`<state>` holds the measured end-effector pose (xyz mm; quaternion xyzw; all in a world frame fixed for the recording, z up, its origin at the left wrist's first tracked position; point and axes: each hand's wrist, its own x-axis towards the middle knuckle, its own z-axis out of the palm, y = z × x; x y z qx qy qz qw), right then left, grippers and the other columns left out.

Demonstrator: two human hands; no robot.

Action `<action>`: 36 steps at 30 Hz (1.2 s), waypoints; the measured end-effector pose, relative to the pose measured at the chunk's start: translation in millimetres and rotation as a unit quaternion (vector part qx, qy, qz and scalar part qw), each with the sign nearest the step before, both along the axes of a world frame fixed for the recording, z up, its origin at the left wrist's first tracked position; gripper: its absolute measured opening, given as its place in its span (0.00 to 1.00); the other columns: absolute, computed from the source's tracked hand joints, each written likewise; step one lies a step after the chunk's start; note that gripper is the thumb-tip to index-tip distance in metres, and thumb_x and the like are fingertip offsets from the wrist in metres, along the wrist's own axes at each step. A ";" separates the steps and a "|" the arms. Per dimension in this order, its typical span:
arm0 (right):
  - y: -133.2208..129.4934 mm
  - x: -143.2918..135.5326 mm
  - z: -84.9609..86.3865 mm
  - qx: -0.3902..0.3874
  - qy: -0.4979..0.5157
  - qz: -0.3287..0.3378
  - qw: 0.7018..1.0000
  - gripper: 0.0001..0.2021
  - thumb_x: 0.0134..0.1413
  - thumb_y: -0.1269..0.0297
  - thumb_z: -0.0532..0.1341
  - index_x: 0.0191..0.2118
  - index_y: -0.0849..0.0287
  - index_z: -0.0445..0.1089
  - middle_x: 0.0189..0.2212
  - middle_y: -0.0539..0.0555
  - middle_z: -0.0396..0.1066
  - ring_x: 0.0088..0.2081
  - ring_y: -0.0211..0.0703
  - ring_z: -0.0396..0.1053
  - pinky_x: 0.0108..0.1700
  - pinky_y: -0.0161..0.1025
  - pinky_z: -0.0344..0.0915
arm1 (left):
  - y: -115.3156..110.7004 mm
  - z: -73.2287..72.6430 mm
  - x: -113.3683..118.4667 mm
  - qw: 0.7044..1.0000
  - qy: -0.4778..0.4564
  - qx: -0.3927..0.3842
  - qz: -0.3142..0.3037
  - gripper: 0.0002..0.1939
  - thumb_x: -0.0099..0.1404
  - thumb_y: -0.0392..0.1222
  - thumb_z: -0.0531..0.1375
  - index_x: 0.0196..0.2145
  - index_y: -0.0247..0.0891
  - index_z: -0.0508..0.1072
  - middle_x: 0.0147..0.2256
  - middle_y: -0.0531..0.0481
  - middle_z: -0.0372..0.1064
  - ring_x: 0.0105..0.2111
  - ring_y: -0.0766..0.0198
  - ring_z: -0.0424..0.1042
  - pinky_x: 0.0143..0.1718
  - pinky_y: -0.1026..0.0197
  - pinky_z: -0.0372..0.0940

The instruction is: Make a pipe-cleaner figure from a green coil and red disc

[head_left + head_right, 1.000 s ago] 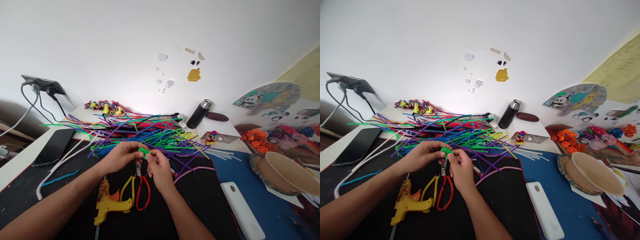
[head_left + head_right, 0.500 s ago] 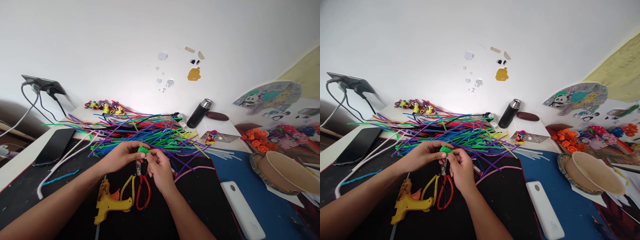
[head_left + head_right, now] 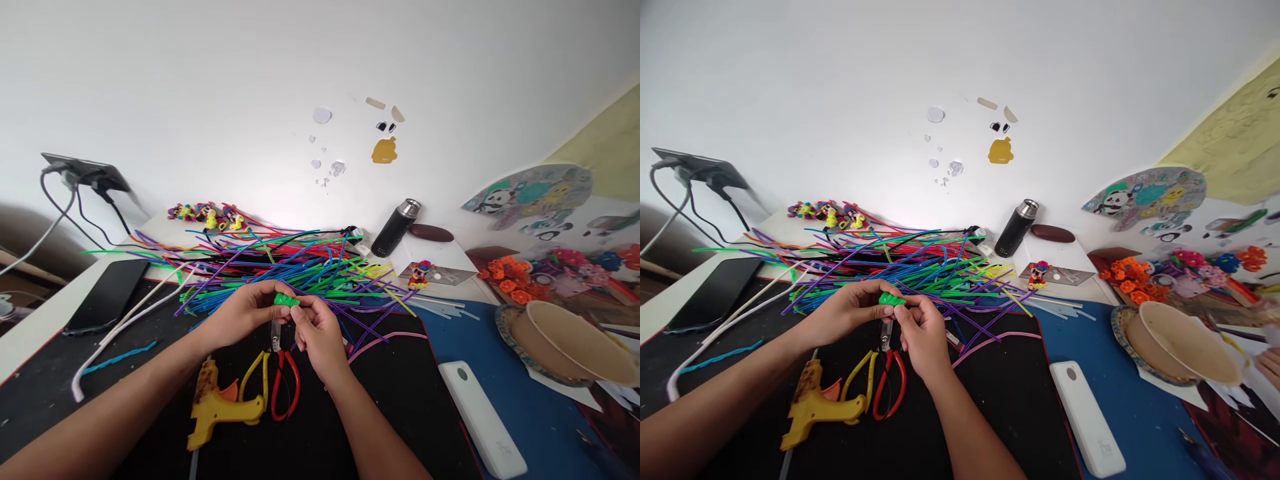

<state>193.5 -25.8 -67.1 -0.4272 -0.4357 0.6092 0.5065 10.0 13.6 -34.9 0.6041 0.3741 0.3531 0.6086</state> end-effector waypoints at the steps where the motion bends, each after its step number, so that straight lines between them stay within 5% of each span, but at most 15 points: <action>1: 1.4 0.6 -0.8 -0.004 0.005 -0.004 1.000 0.23 0.58 0.41 0.71 0.43 0.57 0.73 0.16 0.39 0.61 0.15 0.33 0.55 0.19 0.32 0.51 | -0.7 0.9 0.9 1.000 -0.005 0.006 0.000 0.18 0.65 0.50 0.73 0.45 0.37 0.78 0.39 0.49 0.77 0.37 0.59 0.77 0.42 0.56 0.76; 10: 4.3 0.8 -7.8 0.003 0.020 -0.003 1.000 0.21 0.59 0.43 0.71 0.41 0.57 0.72 0.16 0.38 0.60 0.15 0.32 0.54 0.19 0.31 0.50 | -4.5 -3.4 1.5 0.999 0.040 -0.013 0.001 0.25 0.64 0.54 0.72 0.53 0.38 0.79 0.43 0.46 0.81 0.34 0.58 0.79 0.41 0.53 0.76; 22: 6.2 6.2 -1.2 -0.023 0.039 -0.043 0.998 0.28 0.57 0.35 0.71 0.40 0.60 0.75 0.18 0.40 0.58 0.17 0.32 0.54 0.20 0.32 0.49 | 0.9 -3.7 -4.3 0.998 0.052 0.026 0.015 0.18 0.67 0.56 0.71 0.43 0.38 0.84 0.36 0.47 0.83 0.36 0.56 0.79 0.42 0.56 0.73; 36: 5.3 6.4 1.9 -0.026 0.057 -0.052 0.997 0.28 0.56 0.35 0.72 0.38 0.59 0.76 0.17 0.40 0.57 0.16 0.32 0.53 0.19 0.33 0.49 | -6.4 -3.1 1.2 1.000 -0.005 -0.016 0.024 0.22 0.63 0.59 0.75 0.40 0.37 0.85 0.34 0.45 0.84 0.35 0.55 0.81 0.39 0.57 0.75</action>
